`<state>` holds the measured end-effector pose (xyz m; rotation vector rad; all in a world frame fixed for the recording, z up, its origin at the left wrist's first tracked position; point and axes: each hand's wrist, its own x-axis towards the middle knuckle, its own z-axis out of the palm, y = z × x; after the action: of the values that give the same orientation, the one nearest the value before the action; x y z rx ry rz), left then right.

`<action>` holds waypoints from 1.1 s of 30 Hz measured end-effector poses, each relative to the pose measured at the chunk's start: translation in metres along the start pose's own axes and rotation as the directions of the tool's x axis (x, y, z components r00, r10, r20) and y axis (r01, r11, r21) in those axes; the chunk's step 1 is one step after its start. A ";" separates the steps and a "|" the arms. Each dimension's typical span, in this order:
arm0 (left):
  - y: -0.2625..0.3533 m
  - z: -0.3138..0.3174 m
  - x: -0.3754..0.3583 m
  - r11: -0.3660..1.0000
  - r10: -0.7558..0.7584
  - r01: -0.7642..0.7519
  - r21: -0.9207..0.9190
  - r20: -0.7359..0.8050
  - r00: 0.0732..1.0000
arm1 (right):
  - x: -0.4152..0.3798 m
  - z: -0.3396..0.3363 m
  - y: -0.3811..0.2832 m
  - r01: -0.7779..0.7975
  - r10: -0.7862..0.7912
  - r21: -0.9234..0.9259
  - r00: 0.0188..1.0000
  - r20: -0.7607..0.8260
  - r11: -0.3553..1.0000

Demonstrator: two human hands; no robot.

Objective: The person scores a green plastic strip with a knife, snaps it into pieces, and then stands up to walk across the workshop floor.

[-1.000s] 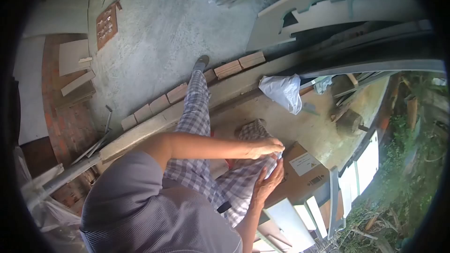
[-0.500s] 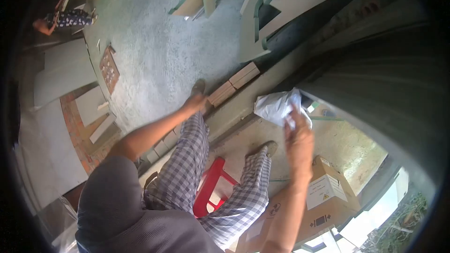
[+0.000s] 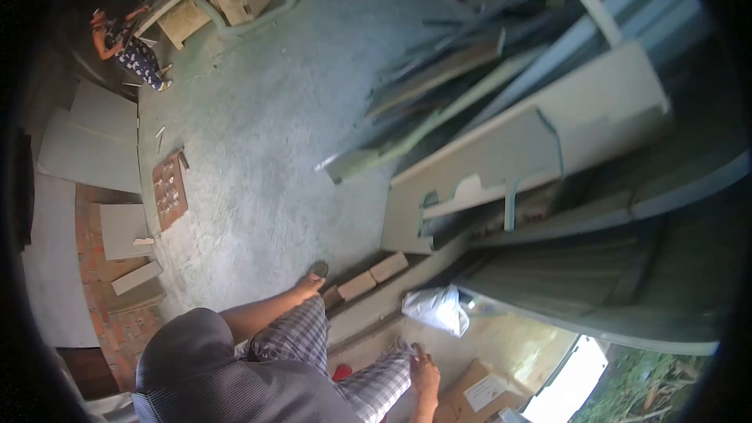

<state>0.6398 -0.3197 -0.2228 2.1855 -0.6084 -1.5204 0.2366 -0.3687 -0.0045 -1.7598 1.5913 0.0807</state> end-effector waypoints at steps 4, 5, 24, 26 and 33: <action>0.113 -0.016 -0.076 0.724 -0.078 0.299 -0.622 0.357 0.931 | 0.018 -0.021 -0.170 0.399 -0.392 0.027 0.910 -0.131 0.917; 0.116 -0.034 -0.092 0.720 -0.064 0.289 -0.631 0.355 0.933 | 0.015 -0.024 -0.218 0.467 -0.452 0.090 0.880 -0.147 0.880; 0.068 -0.492 -0.253 0.748 0.113 -0.415 -0.518 -0.517 0.848 | 0.114 0.104 -0.624 0.847 -0.628 -0.356 0.531 0.569 0.394; 0.075 -0.522 -0.246 0.892 0.287 -0.449 -0.043 -0.713 0.639 | 0.103 0.086 -0.653 0.840 -0.770 0.038 0.477 0.425 0.541; 0.121 -0.546 -0.172 0.879 0.466 -0.402 0.257 -0.645 0.606 | 0.202 0.077 -0.633 0.696 -0.699 -0.085 0.715 -0.007 0.713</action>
<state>1.0868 -0.2778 0.1523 2.2143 -0.8563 -0.3543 0.8706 -0.5268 0.1385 -2.3258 0.8465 -0.2676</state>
